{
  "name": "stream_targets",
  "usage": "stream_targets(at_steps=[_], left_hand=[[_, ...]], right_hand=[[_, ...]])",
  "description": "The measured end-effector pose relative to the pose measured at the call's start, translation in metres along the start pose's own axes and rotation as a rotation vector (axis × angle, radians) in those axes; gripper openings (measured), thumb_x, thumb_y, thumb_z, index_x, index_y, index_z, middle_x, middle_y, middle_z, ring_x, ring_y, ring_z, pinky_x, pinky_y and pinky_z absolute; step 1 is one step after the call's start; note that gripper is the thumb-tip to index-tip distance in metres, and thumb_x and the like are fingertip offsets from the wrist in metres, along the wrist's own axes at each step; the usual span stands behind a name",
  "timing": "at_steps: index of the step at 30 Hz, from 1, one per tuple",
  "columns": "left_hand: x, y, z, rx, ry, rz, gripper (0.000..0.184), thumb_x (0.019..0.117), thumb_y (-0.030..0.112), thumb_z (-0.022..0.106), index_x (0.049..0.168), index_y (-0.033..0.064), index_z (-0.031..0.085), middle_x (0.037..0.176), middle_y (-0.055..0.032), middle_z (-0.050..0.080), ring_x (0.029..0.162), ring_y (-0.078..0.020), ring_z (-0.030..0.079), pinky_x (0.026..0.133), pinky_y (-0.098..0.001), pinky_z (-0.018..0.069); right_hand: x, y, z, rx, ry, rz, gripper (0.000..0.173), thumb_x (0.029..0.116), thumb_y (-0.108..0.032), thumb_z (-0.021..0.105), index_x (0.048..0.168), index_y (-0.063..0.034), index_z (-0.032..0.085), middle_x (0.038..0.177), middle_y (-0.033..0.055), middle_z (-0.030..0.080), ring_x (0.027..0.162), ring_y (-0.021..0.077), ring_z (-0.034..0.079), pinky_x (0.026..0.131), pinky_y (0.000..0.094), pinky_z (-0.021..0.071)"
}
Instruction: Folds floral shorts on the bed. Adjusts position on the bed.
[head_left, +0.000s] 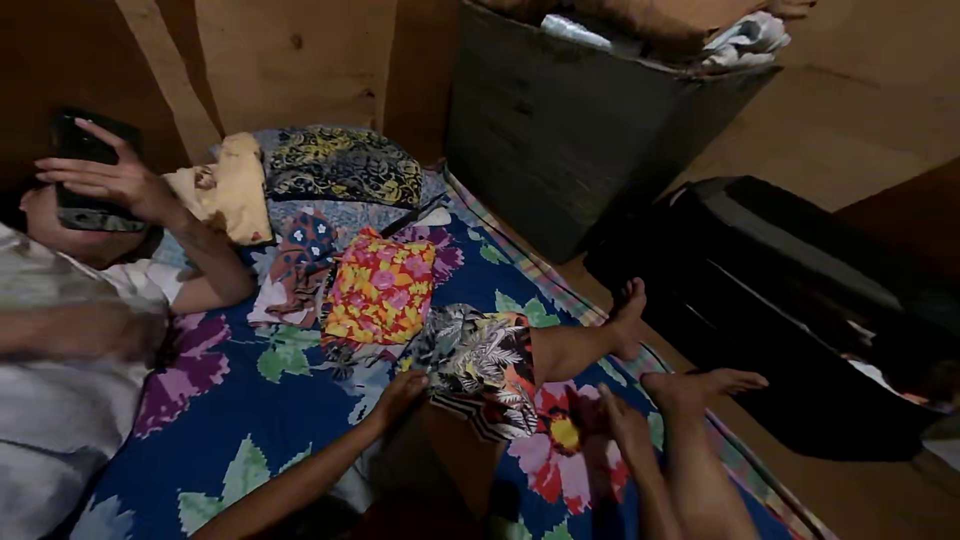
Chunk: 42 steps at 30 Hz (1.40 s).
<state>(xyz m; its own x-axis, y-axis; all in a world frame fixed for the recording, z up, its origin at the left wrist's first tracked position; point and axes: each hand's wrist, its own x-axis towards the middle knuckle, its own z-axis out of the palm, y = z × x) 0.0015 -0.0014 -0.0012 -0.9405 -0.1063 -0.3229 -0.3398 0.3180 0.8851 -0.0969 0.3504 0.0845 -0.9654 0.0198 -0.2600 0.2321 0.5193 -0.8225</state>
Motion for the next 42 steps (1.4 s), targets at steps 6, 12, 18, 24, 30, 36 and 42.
stream_targets(at_steps=[6, 12, 18, 24, 30, 36, 42], left_hand=[[-0.002, -0.001, -0.001, 0.004, -0.024, -0.019, 0.043, 0.1097, 0.019, 0.046, 0.144, -0.0073, 0.049, 0.145, -0.0291, 0.051, 0.135, -0.0383, 0.051, 0.116, -0.0456, 0.0373], [-0.007, 0.013, 0.005, 0.014, -0.047, -0.004, 0.043, 0.1107, 0.021, 0.041, 0.142, -0.0067, 0.052, 0.143, -0.0283, 0.054, 0.135, -0.0376, 0.051, 0.116, -0.0490, 0.0361], [-0.010, 0.035, 0.003, -0.181, 0.043, 0.196, 0.042, 0.1084, 0.021, 0.044, 0.139, -0.0051, 0.055, 0.139, -0.0226, 0.057, 0.127, -0.0264, 0.057, 0.109, -0.0402, 0.0451], [0.014, 0.027, -0.001, -0.068, 0.065, -0.010, 0.058, 0.1084, 0.027, 0.048, 0.153, -0.0076, 0.034, 0.151, -0.0320, 0.042, 0.142, -0.0406, 0.043, 0.118, -0.0484, 0.0342], [0.011, 0.024, 0.011, -0.270, -0.057, -0.042, 0.045, 0.1122, 0.025, 0.032, 0.140, -0.0060, 0.047, 0.120, -0.0166, 0.060, 0.104, -0.0169, 0.060, 0.093, -0.0345, 0.0503], [0.002, 0.028, 0.009, -0.416, -0.048, -0.010, 0.060, 0.1079, 0.028, 0.043, 0.160, 0.0071, 0.023, 0.139, -0.0219, 0.054, 0.110, -0.0196, 0.062, 0.092, -0.0361, 0.0526], [0.000, 0.079, -0.013, -0.579, -0.172, 0.110, 0.058, 0.1037, 0.012, 0.046, 0.159, 0.0144, 0.027, 0.150, -0.0084, 0.045, 0.096, -0.0067, 0.066, 0.081, -0.0249, 0.0562]], right_hand=[[0.000, -0.046, 0.074, -0.279, -0.297, -0.087, 0.054, 0.1056, -0.040, 0.054, 0.107, 0.0124, 0.066, 0.096, 0.0291, 0.066, 0.090, 0.0397, 0.064, 0.086, 0.0581, 0.0489], [-0.025, -0.040, 0.075, 0.084, -0.189, -0.199, 0.023, 0.1016, -0.010, 0.057, 0.111, 0.0072, 0.067, 0.090, 0.0141, 0.066, 0.080, 0.0178, 0.061, 0.078, 0.0406, 0.0505], [-0.045, -0.030, 0.036, 0.574, 0.034, -0.263, 0.021, 0.0958, -0.006, 0.045, 0.092, -0.0081, 0.065, 0.077, -0.0099, 0.066, 0.070, -0.0030, 0.063, 0.067, 0.0181, 0.0556], [-0.010, 0.034, 0.044, -0.046, 0.023, -0.210, 0.024, 0.1005, -0.011, 0.057, 0.099, 0.0106, 0.066, 0.086, 0.0194, 0.065, 0.081, 0.0269, 0.062, 0.078, 0.0482, 0.0501], [-0.035, 0.036, 0.088, -0.255, 0.465, -0.833, 0.057, 0.0996, -0.042, 0.050, 0.115, 0.0103, 0.065, 0.111, 0.0291, 0.067, 0.103, 0.0404, 0.066, 0.091, 0.0499, 0.0526], [-0.039, 0.032, 0.120, -0.524, 0.337, -1.110, 0.049, 0.0942, -0.042, 0.058, 0.124, -0.0043, 0.069, 0.116, 0.0229, 0.069, 0.099, 0.0382, 0.069, 0.085, 0.0507, 0.0552], [-0.049, 0.001, 0.121, -0.481, 0.381, -1.055, 0.057, 0.0797, -0.034, 0.072, 0.125, 0.0003, 0.067, 0.117, 0.0265, 0.066, 0.098, 0.0447, 0.066, 0.081, 0.0576, 0.0532]])
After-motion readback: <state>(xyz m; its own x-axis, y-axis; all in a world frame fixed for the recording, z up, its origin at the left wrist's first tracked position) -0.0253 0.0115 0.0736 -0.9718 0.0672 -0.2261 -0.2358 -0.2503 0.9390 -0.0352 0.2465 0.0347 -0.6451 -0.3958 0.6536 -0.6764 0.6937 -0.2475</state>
